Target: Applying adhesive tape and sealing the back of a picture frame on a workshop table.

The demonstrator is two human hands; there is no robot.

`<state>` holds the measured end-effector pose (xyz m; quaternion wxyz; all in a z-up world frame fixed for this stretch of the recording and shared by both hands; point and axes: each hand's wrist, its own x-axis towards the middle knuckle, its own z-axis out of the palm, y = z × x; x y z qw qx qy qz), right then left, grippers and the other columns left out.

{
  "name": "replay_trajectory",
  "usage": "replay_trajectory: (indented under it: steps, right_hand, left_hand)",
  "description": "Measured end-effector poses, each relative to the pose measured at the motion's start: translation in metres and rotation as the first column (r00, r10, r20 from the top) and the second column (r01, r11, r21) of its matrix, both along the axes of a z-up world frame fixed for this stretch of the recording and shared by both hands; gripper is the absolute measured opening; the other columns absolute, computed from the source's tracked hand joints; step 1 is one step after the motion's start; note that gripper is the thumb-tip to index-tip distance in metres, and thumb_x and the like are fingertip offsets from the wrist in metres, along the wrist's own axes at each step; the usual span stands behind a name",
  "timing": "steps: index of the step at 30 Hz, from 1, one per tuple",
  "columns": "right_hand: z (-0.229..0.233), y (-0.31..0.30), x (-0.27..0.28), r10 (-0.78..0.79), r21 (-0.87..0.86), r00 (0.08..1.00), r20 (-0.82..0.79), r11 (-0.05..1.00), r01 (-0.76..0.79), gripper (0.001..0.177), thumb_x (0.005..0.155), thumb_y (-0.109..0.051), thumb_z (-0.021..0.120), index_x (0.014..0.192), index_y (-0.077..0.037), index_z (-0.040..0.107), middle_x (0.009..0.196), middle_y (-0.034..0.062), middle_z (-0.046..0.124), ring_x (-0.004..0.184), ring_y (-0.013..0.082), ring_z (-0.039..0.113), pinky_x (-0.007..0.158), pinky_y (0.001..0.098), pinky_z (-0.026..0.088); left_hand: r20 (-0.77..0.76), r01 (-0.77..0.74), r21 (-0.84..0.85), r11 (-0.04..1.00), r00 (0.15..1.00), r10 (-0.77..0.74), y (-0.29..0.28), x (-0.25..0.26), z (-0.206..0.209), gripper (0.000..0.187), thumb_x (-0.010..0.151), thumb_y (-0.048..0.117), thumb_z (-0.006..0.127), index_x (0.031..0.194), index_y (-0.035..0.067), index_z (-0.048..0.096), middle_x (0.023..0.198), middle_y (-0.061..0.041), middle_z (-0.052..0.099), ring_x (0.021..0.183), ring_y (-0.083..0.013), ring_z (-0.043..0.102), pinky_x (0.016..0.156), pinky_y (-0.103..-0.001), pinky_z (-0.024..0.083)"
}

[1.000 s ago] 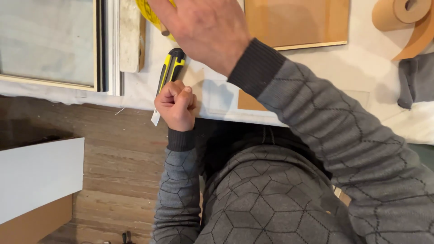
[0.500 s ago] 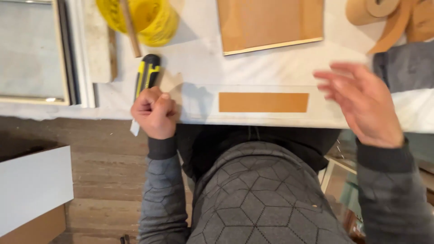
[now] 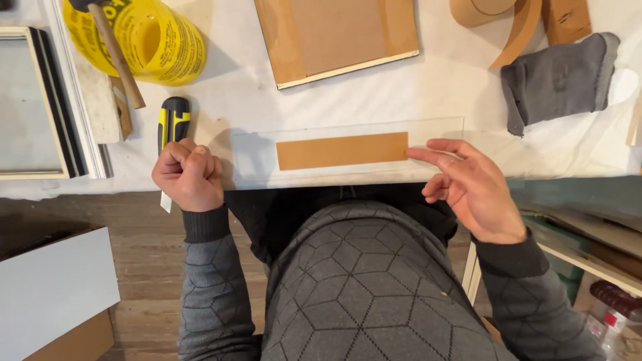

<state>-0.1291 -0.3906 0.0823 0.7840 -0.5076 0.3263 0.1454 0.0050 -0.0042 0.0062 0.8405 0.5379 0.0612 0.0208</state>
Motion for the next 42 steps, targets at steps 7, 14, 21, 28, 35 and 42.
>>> replay_trajectory:
  steps: [7, 14, 21, 28, 35, 42]
  right_hand:
    - [-0.012, 0.005, 0.000, 0.029, 0.039, 0.999, 0.042, 0.999, -0.031, 0.029, 0.103, -0.013, 0.055, 0.128, 0.001, 0.055, 0.132, 0.0178, 0.065, 0.100, 0.0177, 0.061, 0.082, 0.0315, 0.050]
    - [-0.017, 0.011, 0.012, 0.165, -0.210, 0.972, 0.166, 0.969, -0.128, 0.020, 0.101, -0.002, 0.055, 0.121, 0.002, 0.060, 0.119, 0.0108, 0.066, 0.110, 0.0185, 0.067, 0.101, 0.0362, 0.056]
    - [-0.001, 0.018, 0.031, 0.542, -0.799, 0.826, 0.154, 0.561, -0.219, 0.019, 0.094, 0.003, 0.066, 0.111, -0.002, 0.072, 0.107, 0.0091, 0.071, 0.097, 0.0220, 0.071, 0.086, 0.0318, 0.057]
    - [0.023, 0.019, 0.073, 0.831, -0.984, 0.537, 0.146, 0.177, -0.005, 0.019, 0.081, -0.002, 0.079, 0.099, -0.008, 0.076, 0.106, 0.0094, 0.069, 0.095, 0.0285, 0.067, 0.082, 0.0369, 0.055]
    - [0.023, 0.006, 0.121, 0.721, -0.907, 0.645, 0.256, 0.409, -0.098, 0.011, 0.096, -0.004, 0.078, 0.107, -0.004, 0.075, 0.101, 0.0071, 0.073, 0.093, 0.0184, 0.068, 0.084, 0.0297, 0.055]
    - [-0.027, -0.017, 0.156, 0.294, -0.469, 0.872, 0.391, 0.879, -0.086, 0.013, 0.104, -0.001, 0.072, 0.115, 0.006, 0.070, 0.100, 0.0064, 0.071, 0.083, 0.0105, 0.062, 0.077, 0.0228, 0.051]
  left_hand:
    - [-0.019, -0.016, 0.016, 1.000, 1.000, 0.016, -0.001, 0.001, -0.001, 0.037, 0.092, -0.015, 0.049, 0.071, 0.009, 0.029, 0.066, 0.000, 0.035, 0.052, -0.0071, 0.023, 0.046, -0.029, 0.025]
    - [-0.027, -0.030, 0.003, 1.000, 0.999, 0.031, -0.002, 0.002, -0.002, 0.037, 0.091, -0.015, 0.050, 0.071, 0.009, 0.030, 0.067, 0.001, 0.035, 0.053, -0.0067, 0.022, 0.046, -0.028, 0.024]
    - [-0.039, -0.048, 0.008, 0.999, 0.998, 0.048, -0.001, 0.000, -0.001, 0.039, 0.092, -0.014, 0.052, 0.071, 0.010, 0.029, 0.067, 0.002, 0.035, 0.053, -0.0064, 0.022, 0.046, -0.028, 0.023]
    - [0.050, 0.132, 0.142, 0.981, 0.989, -0.141, 0.001, -0.005, 0.002, 0.022, 0.091, -0.007, 0.058, 0.077, 0.005, 0.046, 0.074, -0.002, 0.049, 0.062, -0.0094, 0.038, 0.055, -0.027, 0.031]
    - [0.134, 0.307, 0.694, 0.651, 0.834, -0.536, -0.034, 0.007, 0.062, 0.019, 0.087, 0.006, 0.075, 0.099, 0.004, 0.061, 0.099, -0.003, 0.064, 0.093, -0.0136, 0.054, 0.079, -0.026, 0.044]
    - [-0.123, 0.425, 0.263, 0.866, 0.905, -0.407, -0.052, 0.031, 0.009, 0.027, 0.095, 0.007, 0.075, 0.118, 0.003, 0.060, 0.098, -0.002, 0.060, 0.087, -0.0079, 0.056, 0.078, -0.023, 0.049]
